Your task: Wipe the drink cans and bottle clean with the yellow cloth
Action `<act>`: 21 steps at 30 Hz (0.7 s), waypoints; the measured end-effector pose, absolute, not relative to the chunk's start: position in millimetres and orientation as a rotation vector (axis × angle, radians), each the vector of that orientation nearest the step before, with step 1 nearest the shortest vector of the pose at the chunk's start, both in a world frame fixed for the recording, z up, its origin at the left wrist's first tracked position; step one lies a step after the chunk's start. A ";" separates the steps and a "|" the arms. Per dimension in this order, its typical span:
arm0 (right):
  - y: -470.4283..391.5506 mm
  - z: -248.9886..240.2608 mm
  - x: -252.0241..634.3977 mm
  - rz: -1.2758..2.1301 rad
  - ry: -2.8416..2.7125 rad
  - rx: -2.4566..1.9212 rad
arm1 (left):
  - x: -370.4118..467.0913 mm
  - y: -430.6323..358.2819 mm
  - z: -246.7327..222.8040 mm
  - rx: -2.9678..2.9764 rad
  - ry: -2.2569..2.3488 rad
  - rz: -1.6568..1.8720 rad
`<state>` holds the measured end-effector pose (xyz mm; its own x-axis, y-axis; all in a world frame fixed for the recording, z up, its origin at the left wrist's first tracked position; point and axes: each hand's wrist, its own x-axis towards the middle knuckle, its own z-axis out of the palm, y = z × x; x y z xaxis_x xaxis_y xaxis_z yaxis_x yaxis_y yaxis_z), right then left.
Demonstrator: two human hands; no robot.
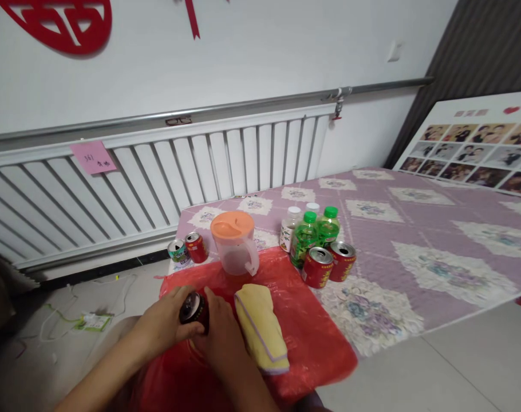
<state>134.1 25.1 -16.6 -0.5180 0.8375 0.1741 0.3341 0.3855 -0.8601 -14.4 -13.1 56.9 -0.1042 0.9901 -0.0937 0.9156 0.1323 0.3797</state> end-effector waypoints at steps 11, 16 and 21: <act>25.5 -4.1 144.9 1.488 -1.839 -0.723 | -40.1 -26.7 50.9 1.750 1.716 0.676; 26.1 -8.1 144.4 1.470 -1.873 -0.770 | -40.7 -29.7 38.0 1.702 1.793 0.764; 28.2 -10.5 144.7 1.447 -1.905 -0.760 | -42.4 -28.5 21.6 1.706 1.727 0.857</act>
<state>144.7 28.2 -10.5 -0.6413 0.7557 0.1330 0.0748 0.2341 -0.9693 -42.4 -28.5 21.6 -0.0336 0.9984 0.0462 0.6405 -0.0140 0.7678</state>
